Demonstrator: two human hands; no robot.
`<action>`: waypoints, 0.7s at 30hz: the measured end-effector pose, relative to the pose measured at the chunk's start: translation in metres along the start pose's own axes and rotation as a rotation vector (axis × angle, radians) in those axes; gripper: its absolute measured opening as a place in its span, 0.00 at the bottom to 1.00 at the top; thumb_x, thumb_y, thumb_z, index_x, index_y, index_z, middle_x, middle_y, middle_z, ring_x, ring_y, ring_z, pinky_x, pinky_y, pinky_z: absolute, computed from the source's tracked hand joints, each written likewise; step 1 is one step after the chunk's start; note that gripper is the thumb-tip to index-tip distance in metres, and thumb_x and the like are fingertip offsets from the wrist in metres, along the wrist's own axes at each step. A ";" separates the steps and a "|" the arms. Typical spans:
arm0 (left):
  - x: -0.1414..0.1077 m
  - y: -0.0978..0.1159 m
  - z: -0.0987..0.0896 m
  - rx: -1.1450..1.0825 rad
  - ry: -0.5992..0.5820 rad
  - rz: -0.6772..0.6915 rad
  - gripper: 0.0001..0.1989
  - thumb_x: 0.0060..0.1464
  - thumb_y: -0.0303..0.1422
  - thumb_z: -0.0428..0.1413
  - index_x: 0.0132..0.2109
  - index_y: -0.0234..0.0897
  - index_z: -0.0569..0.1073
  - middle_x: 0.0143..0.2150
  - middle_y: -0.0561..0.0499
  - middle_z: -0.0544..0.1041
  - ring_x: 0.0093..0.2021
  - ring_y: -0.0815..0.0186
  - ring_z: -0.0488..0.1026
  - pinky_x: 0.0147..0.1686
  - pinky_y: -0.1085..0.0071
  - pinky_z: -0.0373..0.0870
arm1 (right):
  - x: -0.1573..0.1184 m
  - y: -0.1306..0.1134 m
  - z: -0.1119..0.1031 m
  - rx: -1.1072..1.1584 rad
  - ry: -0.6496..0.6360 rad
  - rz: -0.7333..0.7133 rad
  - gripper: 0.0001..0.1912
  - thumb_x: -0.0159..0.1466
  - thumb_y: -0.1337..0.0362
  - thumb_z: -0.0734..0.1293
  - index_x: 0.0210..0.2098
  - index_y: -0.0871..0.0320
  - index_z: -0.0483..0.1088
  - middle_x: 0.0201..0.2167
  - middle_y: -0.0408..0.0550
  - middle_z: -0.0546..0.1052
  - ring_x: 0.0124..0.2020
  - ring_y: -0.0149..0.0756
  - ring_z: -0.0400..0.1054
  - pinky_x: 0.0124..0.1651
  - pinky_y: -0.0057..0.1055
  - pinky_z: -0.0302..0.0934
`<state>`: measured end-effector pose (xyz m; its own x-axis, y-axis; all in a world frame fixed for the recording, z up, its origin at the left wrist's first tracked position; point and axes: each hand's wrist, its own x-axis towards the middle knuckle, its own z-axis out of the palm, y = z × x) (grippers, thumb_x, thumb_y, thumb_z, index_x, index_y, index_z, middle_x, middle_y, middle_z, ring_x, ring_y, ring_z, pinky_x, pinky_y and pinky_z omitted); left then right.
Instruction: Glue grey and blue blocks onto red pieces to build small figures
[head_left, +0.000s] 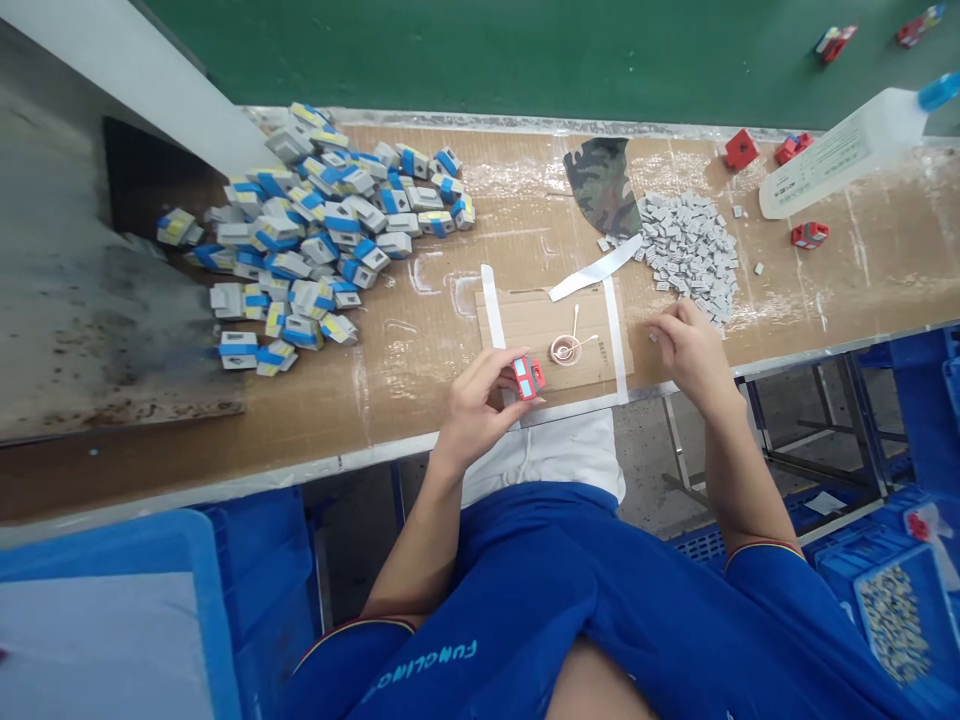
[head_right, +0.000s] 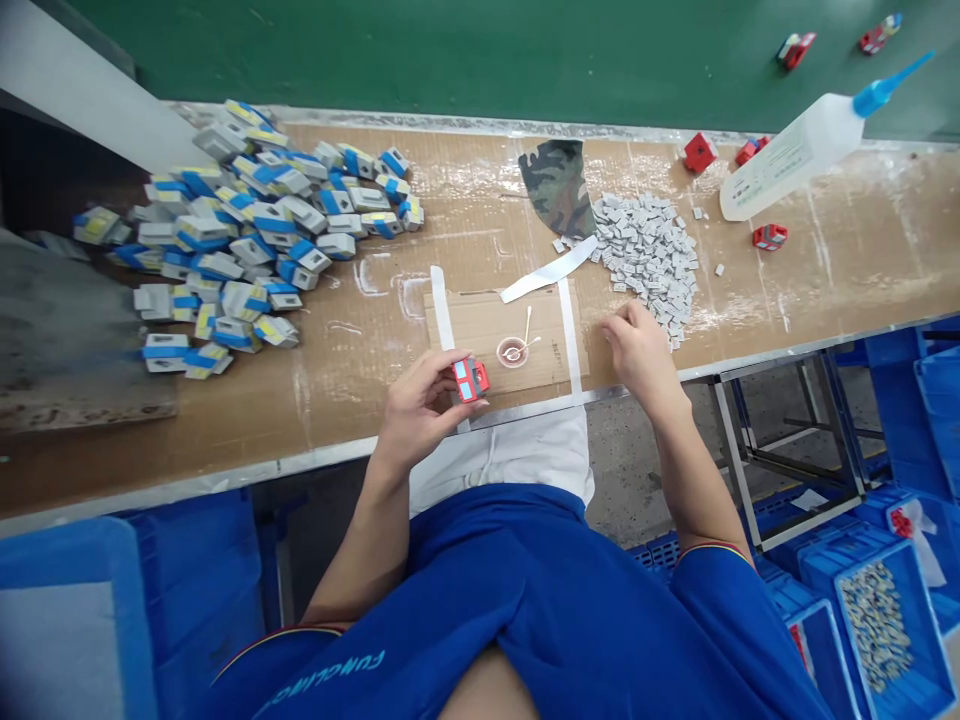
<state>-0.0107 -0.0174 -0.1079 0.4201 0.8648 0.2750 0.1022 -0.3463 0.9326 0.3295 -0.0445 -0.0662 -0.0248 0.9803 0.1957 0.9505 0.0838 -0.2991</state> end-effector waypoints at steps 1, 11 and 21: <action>0.000 0.000 0.000 -0.006 0.001 0.003 0.25 0.62 0.41 0.70 0.63 0.40 0.76 0.52 0.45 0.81 0.43 0.64 0.84 0.45 0.68 0.86 | 0.000 -0.004 0.001 -0.003 -0.041 -0.009 0.13 0.73 0.66 0.63 0.44 0.54 0.82 0.37 0.51 0.74 0.38 0.44 0.70 0.41 0.38 0.66; -0.007 -0.003 0.005 -0.038 0.048 0.034 0.26 0.62 0.34 0.70 0.64 0.40 0.76 0.58 0.42 0.81 0.52 0.60 0.84 0.52 0.65 0.85 | 0.005 -0.031 0.022 0.283 0.062 0.127 0.06 0.68 0.67 0.71 0.44 0.56 0.81 0.39 0.51 0.84 0.38 0.43 0.78 0.44 0.40 0.74; -0.014 -0.007 0.011 -0.156 0.048 0.061 0.33 0.60 0.39 0.72 0.68 0.44 0.71 0.66 0.38 0.80 0.59 0.57 0.85 0.59 0.62 0.84 | -0.011 -0.036 0.030 0.424 0.308 0.264 0.09 0.70 0.61 0.70 0.41 0.54 0.84 0.39 0.50 0.84 0.41 0.42 0.79 0.44 0.40 0.75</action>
<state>-0.0074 -0.0315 -0.1211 0.3772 0.8617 0.3392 -0.0652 -0.3407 0.9379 0.2861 -0.0535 -0.0852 0.3477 0.8859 0.3071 0.7037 -0.0302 -0.7098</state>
